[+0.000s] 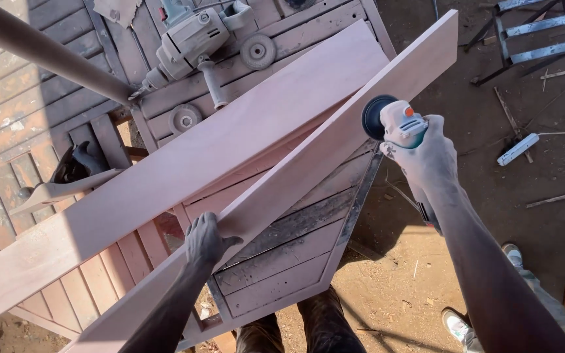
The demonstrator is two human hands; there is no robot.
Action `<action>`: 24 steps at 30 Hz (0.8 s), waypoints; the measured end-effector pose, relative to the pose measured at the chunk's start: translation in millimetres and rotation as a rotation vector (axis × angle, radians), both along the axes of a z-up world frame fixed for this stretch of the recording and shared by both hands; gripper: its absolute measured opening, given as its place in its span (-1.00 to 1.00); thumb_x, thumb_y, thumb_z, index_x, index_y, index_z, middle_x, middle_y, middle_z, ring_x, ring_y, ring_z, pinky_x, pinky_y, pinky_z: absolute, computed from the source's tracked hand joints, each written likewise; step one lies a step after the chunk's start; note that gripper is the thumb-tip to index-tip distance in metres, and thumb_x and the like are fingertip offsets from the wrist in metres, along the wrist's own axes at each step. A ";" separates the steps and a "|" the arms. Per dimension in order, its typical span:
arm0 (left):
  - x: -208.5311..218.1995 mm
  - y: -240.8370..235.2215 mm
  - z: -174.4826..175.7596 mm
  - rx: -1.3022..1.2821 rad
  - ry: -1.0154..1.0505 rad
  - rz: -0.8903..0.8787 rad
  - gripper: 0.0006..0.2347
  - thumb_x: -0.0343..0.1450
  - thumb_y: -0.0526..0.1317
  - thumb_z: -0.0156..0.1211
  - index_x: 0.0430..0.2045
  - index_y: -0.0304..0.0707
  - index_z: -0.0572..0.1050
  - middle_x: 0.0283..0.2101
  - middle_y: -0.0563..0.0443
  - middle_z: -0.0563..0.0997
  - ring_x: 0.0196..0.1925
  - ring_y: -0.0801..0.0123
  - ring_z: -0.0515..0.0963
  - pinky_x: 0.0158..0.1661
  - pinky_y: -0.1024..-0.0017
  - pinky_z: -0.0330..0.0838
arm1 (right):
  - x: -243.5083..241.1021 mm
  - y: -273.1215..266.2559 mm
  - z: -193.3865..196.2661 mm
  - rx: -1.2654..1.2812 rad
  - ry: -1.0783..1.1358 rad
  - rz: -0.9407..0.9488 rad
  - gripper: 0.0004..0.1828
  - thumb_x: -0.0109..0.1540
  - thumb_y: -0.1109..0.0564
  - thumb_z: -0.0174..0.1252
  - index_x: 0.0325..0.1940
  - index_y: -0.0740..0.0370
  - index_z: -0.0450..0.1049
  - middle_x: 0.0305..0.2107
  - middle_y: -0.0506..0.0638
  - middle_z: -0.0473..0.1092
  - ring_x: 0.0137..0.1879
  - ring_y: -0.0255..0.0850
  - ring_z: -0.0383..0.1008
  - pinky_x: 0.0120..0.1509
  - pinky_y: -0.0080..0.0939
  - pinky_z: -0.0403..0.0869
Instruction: Sanding the surfaces and edges of long wooden planks using a power orbital sander in an outdoor workshop.
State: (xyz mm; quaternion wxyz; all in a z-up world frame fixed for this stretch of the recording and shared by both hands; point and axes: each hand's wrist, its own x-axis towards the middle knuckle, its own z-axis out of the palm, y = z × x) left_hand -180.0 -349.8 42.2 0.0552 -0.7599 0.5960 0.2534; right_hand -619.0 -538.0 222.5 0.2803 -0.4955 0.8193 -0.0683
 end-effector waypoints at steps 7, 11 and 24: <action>-24.6 -8.5 5.8 -0.064 0.048 -0.094 -0.52 0.21 0.11 0.54 -0.28 -0.17 0.42 -0.24 0.00 0.62 -0.21 0.10 0.62 -0.23 0.10 0.55 | 44.6 46.8 -20.6 0.116 -0.151 0.259 -0.15 0.03 -0.22 0.49 0.19 0.14 0.20 -0.07 0.04 0.56 -0.06 0.02 0.60 0.02 0.09 0.55; -28.4 -3.7 7.0 -0.140 0.035 -0.117 -0.52 0.21 0.10 0.54 -0.25 -0.19 0.45 -0.26 0.01 0.62 -0.22 0.16 0.63 -0.20 0.14 0.56 | 76.3 57.4 -28.9 0.150 -0.182 0.358 -0.18 0.04 -0.18 0.51 0.18 0.13 0.23 -0.11 0.00 0.55 -0.11 -0.10 0.62 -0.04 -0.02 0.60; -22.7 1.3 -11.9 -0.151 -0.094 -0.103 -0.47 0.19 0.27 0.41 -0.29 -0.11 0.41 -0.25 0.03 0.61 -0.21 0.15 0.62 -0.24 0.16 0.60 | -11.6 -59.7 -31.3 0.075 -0.049 0.346 -0.20 0.07 -0.16 0.49 0.16 0.18 0.19 -0.06 0.12 0.50 -0.12 -0.01 0.60 -0.12 0.05 0.61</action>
